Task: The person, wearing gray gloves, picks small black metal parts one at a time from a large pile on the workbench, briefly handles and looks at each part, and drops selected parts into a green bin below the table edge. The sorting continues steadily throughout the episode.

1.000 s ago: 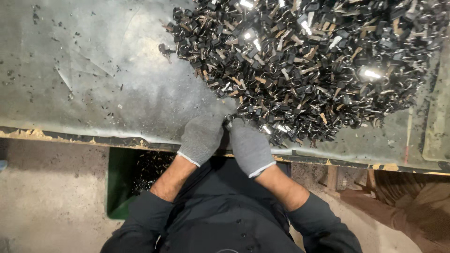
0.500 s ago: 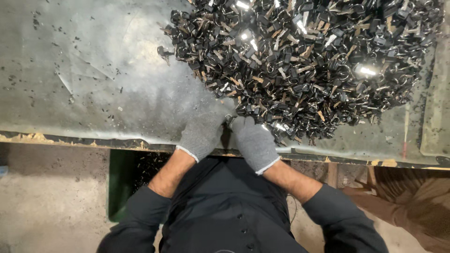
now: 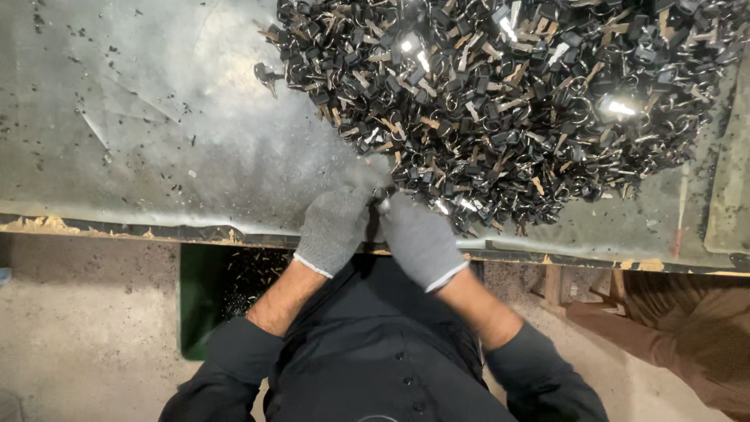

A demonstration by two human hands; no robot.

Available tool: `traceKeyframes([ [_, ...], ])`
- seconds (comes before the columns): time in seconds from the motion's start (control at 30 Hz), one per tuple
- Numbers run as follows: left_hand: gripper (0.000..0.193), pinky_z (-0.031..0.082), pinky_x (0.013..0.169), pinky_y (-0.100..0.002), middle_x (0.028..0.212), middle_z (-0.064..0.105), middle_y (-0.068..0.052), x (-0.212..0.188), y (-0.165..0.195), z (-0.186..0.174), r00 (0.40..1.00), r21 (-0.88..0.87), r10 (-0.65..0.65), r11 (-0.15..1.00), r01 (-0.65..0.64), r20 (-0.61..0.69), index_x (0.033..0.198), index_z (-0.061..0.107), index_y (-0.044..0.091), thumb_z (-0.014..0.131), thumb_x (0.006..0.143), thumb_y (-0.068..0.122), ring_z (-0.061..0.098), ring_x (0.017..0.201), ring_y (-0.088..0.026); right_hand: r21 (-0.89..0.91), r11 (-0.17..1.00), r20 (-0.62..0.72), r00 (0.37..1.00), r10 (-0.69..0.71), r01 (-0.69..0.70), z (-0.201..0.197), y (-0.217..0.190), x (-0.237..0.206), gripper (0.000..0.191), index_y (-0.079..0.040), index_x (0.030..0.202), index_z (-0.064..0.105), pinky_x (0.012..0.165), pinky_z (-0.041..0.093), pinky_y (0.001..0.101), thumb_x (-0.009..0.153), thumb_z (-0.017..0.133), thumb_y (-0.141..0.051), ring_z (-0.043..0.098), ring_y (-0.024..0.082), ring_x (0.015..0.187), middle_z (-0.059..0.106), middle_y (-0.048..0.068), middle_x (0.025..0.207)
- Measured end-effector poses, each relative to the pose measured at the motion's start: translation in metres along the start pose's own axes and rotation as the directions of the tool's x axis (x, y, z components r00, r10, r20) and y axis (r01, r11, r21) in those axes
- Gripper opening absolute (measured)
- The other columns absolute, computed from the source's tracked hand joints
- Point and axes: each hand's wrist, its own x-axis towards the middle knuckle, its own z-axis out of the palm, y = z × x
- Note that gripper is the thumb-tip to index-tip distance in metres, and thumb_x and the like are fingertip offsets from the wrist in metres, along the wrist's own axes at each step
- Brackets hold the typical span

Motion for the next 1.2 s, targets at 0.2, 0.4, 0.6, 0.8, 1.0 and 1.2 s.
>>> traceKeyframes([
  [0.2, 0.020, 0.055, 0.066, -0.048, 0.080, 0.067, -0.014, 0.000, 0.001, -0.001, 0.996, -0.033, 0.078, 0.996, -0.080, -0.044, 0.103, 0.067, 0.007, 0.069, 0.083, 0.007, 0.068, 0.073, -0.035, -0.168, 0.985, -0.066, 0.997, -0.049, 0.037, -0.003, -0.008, -0.001, 0.025, -0.001, 0.109, 0.055, 0.056, 0.057, 0.0512, 0.101, 0.056, -0.025, 0.073, 0.038, 0.067, 0.071, 0.021, 0.077],
  [0.4, 0.013, 0.055, 0.068, -0.049, 0.081, 0.066, -0.014, -0.008, 0.001, 0.000, 0.998, -0.045, 0.064, 0.997, -0.065, -0.020, 0.100, 0.066, 0.005, 0.068, 0.088, 0.008, 0.068, 0.075, -0.035, -0.136, 0.989, -0.053, 0.996, -0.064, 0.057, 0.000, -0.010, -0.008, 0.019, -0.001, 0.110, 0.056, 0.054, 0.059, 0.0476, 0.104, 0.055, -0.020, 0.073, 0.035, 0.068, 0.069, 0.020, 0.080],
  [0.6, 0.018, 0.055, 0.071, -0.048, 0.087, 0.066, -0.015, -0.016, 0.005, -0.003, 0.987, -0.028, 0.134, 0.990, -0.137, -0.085, 0.102, 0.066, 0.005, 0.068, 0.084, 0.006, 0.067, 0.080, -0.035, -0.163, 0.975, -0.035, 0.986, -0.160, 0.153, -0.008, -0.007, -0.009, 0.055, 0.003, 0.141, 0.043, 0.055, 0.056, 0.0504, 0.093, 0.060, -0.018, 0.073, 0.037, 0.069, 0.072, 0.020, 0.083],
  [0.8, 0.021, 0.053, 0.071, -0.047, 0.090, 0.066, -0.013, -0.011, 0.006, -0.006, 0.991, -0.057, 0.089, 0.994, -0.095, -0.095, 0.103, 0.067, 0.007, 0.070, 0.083, 0.008, 0.066, 0.081, -0.035, -0.113, 0.990, -0.010, 0.997, -0.081, 0.080, -0.021, -0.011, -0.006, 0.059, 0.001, 0.150, 0.036, 0.062, 0.057, 0.0512, 0.098, 0.054, -0.021, 0.073, 0.039, 0.074, 0.073, 0.022, 0.086],
  [1.0, 0.021, 0.052, 0.066, -0.048, 0.085, 0.063, -0.012, -0.013, 0.007, -0.004, 0.992, 0.044, 0.086, 0.996, -0.082, -0.090, 0.102, 0.066, 0.009, 0.074, 0.083, 0.013, 0.066, 0.076, -0.033, 0.045, 0.993, 0.132, 0.984, -0.116, 0.111, -0.009, 0.004, 0.010, 0.050, 0.006, 0.136, 0.043, 0.068, 0.057, 0.0553, 0.097, 0.055, -0.023, 0.072, 0.045, 0.076, 0.070, 0.028, 0.094],
  [1.2, 0.027, 0.052, 0.062, -0.047, 0.087, 0.065, -0.012, -0.012, 0.011, -0.013, 0.993, 0.009, 0.038, 0.999, -0.037, -0.111, 0.106, 0.065, 0.007, 0.072, 0.081, 0.013, 0.065, 0.072, -0.033, -0.015, 1.000, 0.178, 0.984, 0.011, -0.008, -0.016, 0.005, 0.004, 0.035, 0.002, 0.122, 0.053, 0.069, 0.058, 0.0493, 0.106, 0.050, -0.030, 0.073, 0.041, 0.083, 0.074, 0.026, 0.090],
])
